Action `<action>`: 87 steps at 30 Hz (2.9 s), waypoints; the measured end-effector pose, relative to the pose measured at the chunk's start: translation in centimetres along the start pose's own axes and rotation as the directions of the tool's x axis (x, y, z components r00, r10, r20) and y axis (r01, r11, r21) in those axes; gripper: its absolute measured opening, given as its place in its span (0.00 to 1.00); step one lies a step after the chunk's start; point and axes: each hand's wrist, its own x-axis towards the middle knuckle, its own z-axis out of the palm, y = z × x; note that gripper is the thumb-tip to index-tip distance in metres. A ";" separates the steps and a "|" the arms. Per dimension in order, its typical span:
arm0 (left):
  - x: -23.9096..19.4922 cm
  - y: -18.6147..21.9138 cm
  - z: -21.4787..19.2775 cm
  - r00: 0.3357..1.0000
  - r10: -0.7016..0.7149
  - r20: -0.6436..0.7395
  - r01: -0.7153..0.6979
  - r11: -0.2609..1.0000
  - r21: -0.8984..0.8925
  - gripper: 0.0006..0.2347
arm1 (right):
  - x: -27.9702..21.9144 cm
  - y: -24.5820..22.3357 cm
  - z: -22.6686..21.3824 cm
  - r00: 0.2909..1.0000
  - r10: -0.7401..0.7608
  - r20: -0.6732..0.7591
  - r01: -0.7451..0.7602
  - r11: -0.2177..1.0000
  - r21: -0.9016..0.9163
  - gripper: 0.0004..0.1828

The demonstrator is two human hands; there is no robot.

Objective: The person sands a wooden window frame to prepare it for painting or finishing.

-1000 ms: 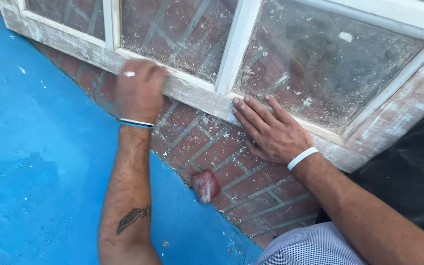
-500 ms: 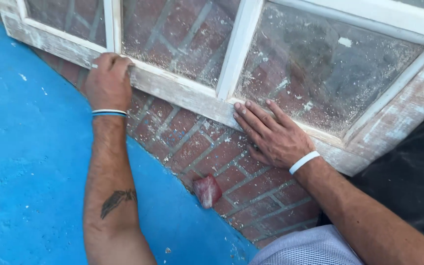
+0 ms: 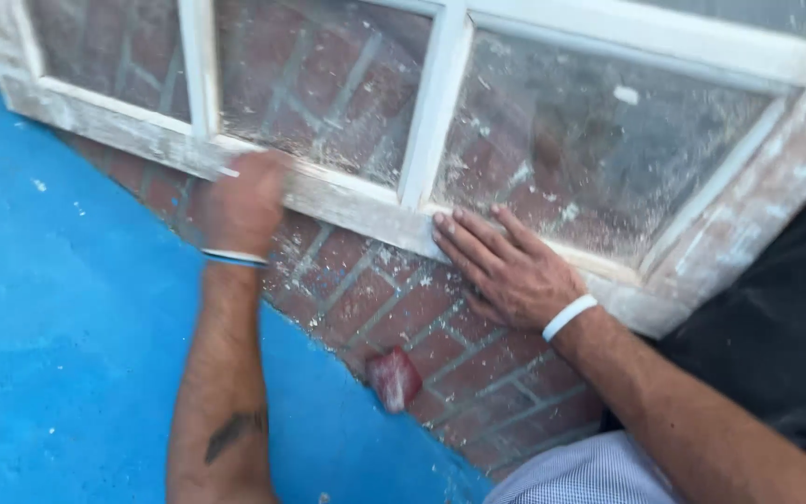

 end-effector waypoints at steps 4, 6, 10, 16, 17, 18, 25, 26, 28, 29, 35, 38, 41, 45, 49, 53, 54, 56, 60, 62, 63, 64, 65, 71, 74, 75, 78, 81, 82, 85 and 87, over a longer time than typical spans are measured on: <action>-1.6 0.1 -0.5 0.935 -0.344 0.086 0.321 0.924 0.208 0.09 | -0.4 -0.7 -0.2 1.000 -0.025 0.015 0.026 0.999 -0.027 0.41; -0.7 1.0 -0.4 0.941 -0.333 0.059 0.321 0.935 0.152 0.06 | -0.1 -0.6 -0.4 1.000 0.000 0.010 0.000 1.000 0.017 0.41; -1.8 -4.2 0.8 0.997 -0.062 0.051 0.045 0.959 0.279 0.05 | -0.3 -0.4 0.0 0.999 -0.018 -0.049 0.019 1.000 0.015 0.41; -0.2 -0.8 0.2 0.992 0.047 0.115 -0.083 0.937 0.340 0.03 | -0.2 -0.6 -0.4 1.000 0.001 -0.018 0.000 1.000 0.026 0.41; 0.2 0.1 -0.7 0.988 0.077 0.132 -0.100 0.979 0.180 0.02 | -0.3 -0.5 -0.4 1.000 -0.005 -0.012 0.005 1.000 0.009 0.41; -1.1 -2.2 -0.7 0.989 0.070 0.129 -0.093 0.978 0.185 0.02 | -0.3 -0.7 -0.3 1.000 -0.013 -0.015 0.013 1.000 0.008 0.41; -2.0 -2.4 0.8 0.989 -0.067 0.134 0.032 0.968 0.248 0.07 | -0.3 -0.7 -0.3 1.000 0.004 -0.012 -0.004 1.000 0.016 0.42; -2.1 -3.3 0.4 0.988 -0.046 0.148 -0.014 0.926 0.377 0.07 | -0.3 -0.7 -0.3 1.000 0.005 -0.020 -0.004 1.000 0.025 0.42; -2.0 -4.0 0.0 0.991 -0.115 0.075 0.082 0.934 0.347 0.06 | -0.1 -0.3 -0.2 0.999 0.000 -0.036 0.001 1.000 0.021 0.42; -2.3 -4.1 -0.2 0.982 -0.185 0.027 0.169 0.939 0.299 0.06 | -0.3 -0.7 -0.3 0.999 0.001 -0.036 0.000 0.999 0.037 0.42; 2.5 -0.7 -2.4 0.762 -0.518 0.390 0.258 0.794 0.550 0.04 | -0.5 -0.7 -0.1 1.000 -0.002 0.001 0.002 1.000 -0.001 0.42; -3.9 -3.3 3.2 0.817 -0.567 0.108 0.480 0.772 0.417 0.25 | -0.3 -0.6 -0.4 1.000 -0.006 -0.018 0.006 1.000 0.018 0.41; -2.0 1.2 0.9 0.992 -0.107 -0.063 0.115 0.983 0.141 0.04 | -0.6 -0.9 -0.2 1.000 0.005 -0.003 -0.004 0.999 0.036 0.42; -3.4 -2.4 1.3 0.962 -0.249 -0.114 0.270 0.933 0.238 0.06 | -0.2 -0.4 -0.4 1.000 0.007 -0.026 -0.007 1.000 -0.007 0.41; -4.2 -1.4 1.8 0.982 -0.168 -0.087 0.189 0.916 0.354 0.00 | -0.4 -0.7 -0.5 1.000 0.005 -0.016 -0.005 1.000 0.016 0.41; -2.9 -2.7 0.2 0.967 -0.241 -0.084 0.255 0.891 0.375 0.02 | -0.2 -0.8 -0.2 1.000 0.021 -0.016 -0.020 1.000 0.016 0.41; -2.4 -2.0 0.7 0.968 -0.233 -0.089 0.250 0.895 0.369 0.02 | -0.2 -0.6 -0.2 0.999 0.030 -0.015 -0.030 1.000 0.010 0.41; -2.2 -0.4 1.3 0.984 -0.177 0.030 0.164 0.954 0.251 0.03 | -0.3 -0.8 -0.3 1.000 0.017 -0.016 -0.016 1.000 0.022 0.41; -3.7 -2.8 0.0 0.985 -0.170 -0.029 0.168 0.910 0.378 0.03 | -0.4 -0.9 -0.3 0.999 0.005 -0.042 -0.004 1.000 0.020 0.42; -2.4 -1.1 0.5 0.978 -0.193 -0.078 0.207 0.948 0.243 0.05 | -0.3 -0.7 0.0 0.999 0.022 -0.032 -0.022 1.000 -0.003 0.41; -2.0 -0.8 0.2 0.981 -0.182 -0.074 0.194 0.953 0.235 0.05 | -0.3 -0.6 -0.2 0.999 0.037 -0.026 -0.037 0.999 -0.003 0.41; -1.6 -0.5 -0.1 0.993 -0.110 -0.050 0.120 0.957 0.265 0.04 | -0.2 -0.6 -0.3 0.999 0.037 -0.031 -0.037 0.999 0.016 0.41; -2.1 0.1 -0.7 0.998 -0.057 -0.023 0.061 0.952 0.299 0.06 | -0.3 -0.8 -0.4 0.999 0.020 -0.034 -0.018 0.999 0.037 0.41; -2.5 -1.3 0.0 0.992 -0.107 -0.067 0.119 0.967 0.225 0.04 | -0.4 -0.8 -0.2 0.999 0.014 -0.037 -0.013 0.999 0.044 0.41; -2.5 -3.1 -0.1 0.998 -0.011 -0.064 0.036 0.912 0.408 0.03 | -0.2 -0.7 -0.4 0.999 0.024 -0.025 -0.024 0.999 0.034 0.40; -2.9 -2.9 -0.2 0.998 -0.018 -0.064 0.043 0.912 0.409 0.03 | -0.3 -0.9 -0.3 1.000 0.017 -0.023 -0.016 0.999 0.035 0.40; -2.1 -2.0 1.0 0.973 -0.222 -0.071 0.233 0.920 0.316 0.08 | -0.1 -0.4 -0.1 0.999 0.030 -0.033 -0.030 0.999 0.011 0.40; -2.9 0.5 1.3 0.992 -0.108 -0.071 0.114 0.989 0.098 0.06 | -0.4 -0.7 -0.2 0.997 0.002 -0.076 0.002 0.999 0.054 0.40; -2.9 0.0 0.8 0.998 -0.036 -0.047 0.045 0.972 0.229 0.03 | -0.5 -0.7 -0.2 0.998 0.003 -0.070 0.003 0.997 0.081 0.40; -3.9 -2.7 -0.4 0.995 -0.089 -0.054 0.102 0.941 0.324 0.02 | -0.2 -0.7 -0.5 0.997 0.004 -0.078 0.004 0.995 0.104 0.40; -3.6 -1.5 -0.4 0.975 -0.200 -0.093 0.219 0.936 0.276 0.04 | -0.2 -0.6 -0.6 0.996 0.018 -0.083 -0.010 0.995 0.095 0.40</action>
